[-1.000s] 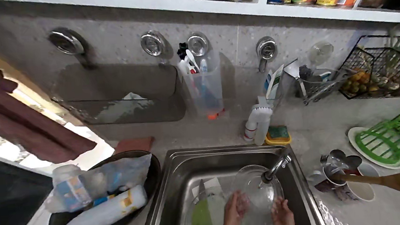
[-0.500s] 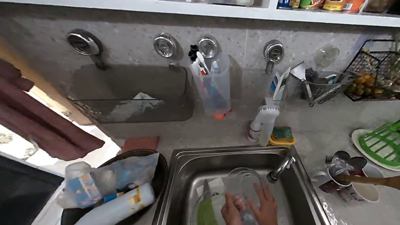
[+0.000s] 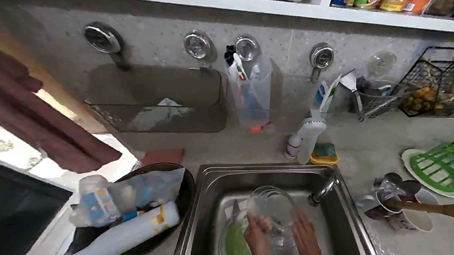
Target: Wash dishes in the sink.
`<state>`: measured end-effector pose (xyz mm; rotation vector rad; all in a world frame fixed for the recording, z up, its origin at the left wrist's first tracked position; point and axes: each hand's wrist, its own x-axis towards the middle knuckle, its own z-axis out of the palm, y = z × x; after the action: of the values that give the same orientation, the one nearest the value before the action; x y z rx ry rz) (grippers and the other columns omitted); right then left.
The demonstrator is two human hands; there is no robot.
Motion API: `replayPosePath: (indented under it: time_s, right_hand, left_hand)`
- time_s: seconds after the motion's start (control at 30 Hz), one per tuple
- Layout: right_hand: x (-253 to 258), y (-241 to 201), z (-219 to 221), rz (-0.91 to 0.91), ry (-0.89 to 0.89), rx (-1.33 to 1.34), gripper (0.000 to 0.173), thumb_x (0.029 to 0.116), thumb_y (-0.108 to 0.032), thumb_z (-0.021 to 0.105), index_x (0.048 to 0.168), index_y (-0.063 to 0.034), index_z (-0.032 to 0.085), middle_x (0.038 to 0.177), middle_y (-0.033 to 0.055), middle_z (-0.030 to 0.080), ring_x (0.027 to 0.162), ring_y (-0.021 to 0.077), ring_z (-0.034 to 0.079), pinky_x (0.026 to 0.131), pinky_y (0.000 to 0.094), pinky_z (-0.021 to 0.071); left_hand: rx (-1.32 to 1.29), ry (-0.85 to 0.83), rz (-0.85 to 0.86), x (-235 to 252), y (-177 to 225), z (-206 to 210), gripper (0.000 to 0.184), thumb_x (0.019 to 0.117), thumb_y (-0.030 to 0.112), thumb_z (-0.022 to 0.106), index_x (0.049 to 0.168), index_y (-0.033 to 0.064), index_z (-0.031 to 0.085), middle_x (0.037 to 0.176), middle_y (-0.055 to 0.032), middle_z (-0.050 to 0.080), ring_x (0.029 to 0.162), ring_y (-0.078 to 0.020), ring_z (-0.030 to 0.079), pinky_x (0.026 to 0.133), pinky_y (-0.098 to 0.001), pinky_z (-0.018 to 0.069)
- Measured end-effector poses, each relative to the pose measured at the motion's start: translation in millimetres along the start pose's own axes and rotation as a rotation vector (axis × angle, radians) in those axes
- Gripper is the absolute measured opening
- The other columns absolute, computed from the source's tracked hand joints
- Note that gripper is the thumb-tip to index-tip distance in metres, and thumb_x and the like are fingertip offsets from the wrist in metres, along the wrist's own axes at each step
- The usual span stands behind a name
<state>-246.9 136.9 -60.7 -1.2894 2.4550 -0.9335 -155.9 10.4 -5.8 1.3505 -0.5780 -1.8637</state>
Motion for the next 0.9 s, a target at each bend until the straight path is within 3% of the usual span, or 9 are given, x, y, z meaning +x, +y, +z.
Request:
replayPosePath:
  time_s: [0.1, 0.17, 0.27, 0.37, 0.53, 0.6, 0.7, 0.83, 0.9]
  right_hand:
    - [13, -9, 1, 0.258, 0.017, -0.052, 0.061, 0.1097, -0.032, 0.032, 0.156, 0.0075, 0.032, 0.163, 0.0349, 0.022, 0.150, 0.0577, 0.017, 0.118, 0.0729, 0.0138]
    - [20, -34, 2, 0.196, 0.040, -0.086, 0.062, 0.1077, -0.032, 0.038, 0.154, 0.0084, 0.036, 0.161, 0.0354, 0.026, 0.149, 0.0583, 0.020, 0.117, 0.0739, 0.0171]
    - [16, -50, 8, 0.022, 0.059, -0.088, 0.050, 0.1070, -0.030, 0.040, 0.151, -0.0072, 0.052, 0.160, 0.0287, 0.036, 0.146, 0.0582, 0.029, 0.112, 0.0781, 0.0224]
    - [4, -30, 5, 0.007, -0.006, -0.050, 0.050, 0.1076, -0.032, 0.037, 0.152, -0.0150, 0.052, 0.162, 0.0243, 0.034, 0.148, 0.0538, 0.028, 0.113, 0.0788, 0.0200]
    - [-10, 8, 10, 0.372, 0.071, 0.219, 0.053, 0.1094, -0.015, 0.035, 0.154, 0.0126, 0.029, 0.161, 0.0375, 0.024, 0.149, 0.0533, 0.027, 0.122, 0.0630, 0.0231]
    - [-7, 13, 5, 0.657, 0.118, 0.623, 0.053, 0.1113, -0.015, 0.038, 0.156, 0.0112, 0.024, 0.158, 0.0319, 0.033, 0.145, 0.0387, 0.040, 0.119, 0.0457, 0.0339]
    - [-9, 22, -2, 0.922, 0.142, 1.379, 0.031, 0.1112, -0.015, 0.035, 0.136, 0.0005, 0.046, 0.120, 0.0146, 0.067, 0.098, 0.0206, 0.071, 0.084, 0.0333, 0.0592]
    - [-24, 33, -5, 0.692, 0.092, 1.667, 0.030, 0.1055, -0.003, 0.033, 0.132, -0.0071, 0.046, 0.117, 0.0090, 0.072, 0.096, 0.0204, 0.075, 0.084, 0.0326, 0.0617]
    - [-30, 35, -3, 0.589, 0.056, 1.597, 0.033, 0.1019, -0.002, 0.038, 0.134, -0.0080, 0.044, 0.121, 0.0106, 0.071, 0.095, 0.0221, 0.074, 0.084, 0.0351, 0.0616]
  left_hand:
    - [-0.016, -0.008, -0.017, -10, -11, 8, 0.060, 0.1135, 0.040, 0.026, 0.097, -0.0068, 0.061, 0.070, -0.0048, 0.065, 0.061, -0.0100, 0.065, 0.061, -0.0256, 0.0565]
    - [0.010, -0.078, -0.006, -15, -21, 13, 0.061, 0.1138, 0.038, 0.025, 0.105, -0.0107, 0.062, 0.079, -0.0086, 0.067, 0.070, -0.0120, 0.066, 0.068, -0.0285, 0.0574]
    - [0.096, -0.089, 0.055, -17, -32, 15, 0.060, 0.1137, 0.035, 0.028, 0.101, -0.0103, 0.065, 0.079, -0.0089, 0.069, 0.068, -0.0112, 0.065, 0.066, -0.0283, 0.0559]
    - [0.124, -0.128, 0.041, -16, -30, 7, 0.062, 0.1140, 0.035, 0.025, 0.102, -0.0119, 0.064, 0.081, -0.0109, 0.069, 0.072, -0.0139, 0.067, 0.071, -0.0301, 0.0584]
    - [0.040, -0.122, -0.002, -13, -30, -3, 0.062, 0.1138, 0.037, 0.026, 0.105, -0.0126, 0.062, 0.081, -0.0121, 0.070, 0.072, -0.0150, 0.070, 0.070, -0.0301, 0.0601]
    - [0.060, -0.148, -0.026, -7, -25, -6, 0.061, 0.1140, 0.036, 0.026, 0.104, -0.0121, 0.062, 0.080, -0.0120, 0.070, 0.071, -0.0156, 0.070, 0.069, -0.0307, 0.0603]
    - [0.132, -0.169, -0.062, 5, -24, -22, 0.062, 0.1134, 0.038, 0.029, 0.097, -0.0103, 0.064, 0.074, -0.0110, 0.068, 0.066, -0.0164, 0.069, 0.066, -0.0317, 0.0601]
    - [0.121, -0.117, -0.038, 21, -42, -42, 0.055, 0.1120, 0.034, 0.039, 0.071, 0.0017, 0.056, 0.053, -0.0006, 0.056, 0.045, -0.0088, 0.055, 0.048, -0.0236, 0.0504]
    - [0.278, -0.015, 0.001, 22, -46, -48, 0.046, 0.1102, 0.032, 0.046, 0.082, -0.0018, 0.059, 0.056, -0.0008, 0.050, 0.046, -0.0074, 0.048, 0.047, -0.0217, 0.0441]
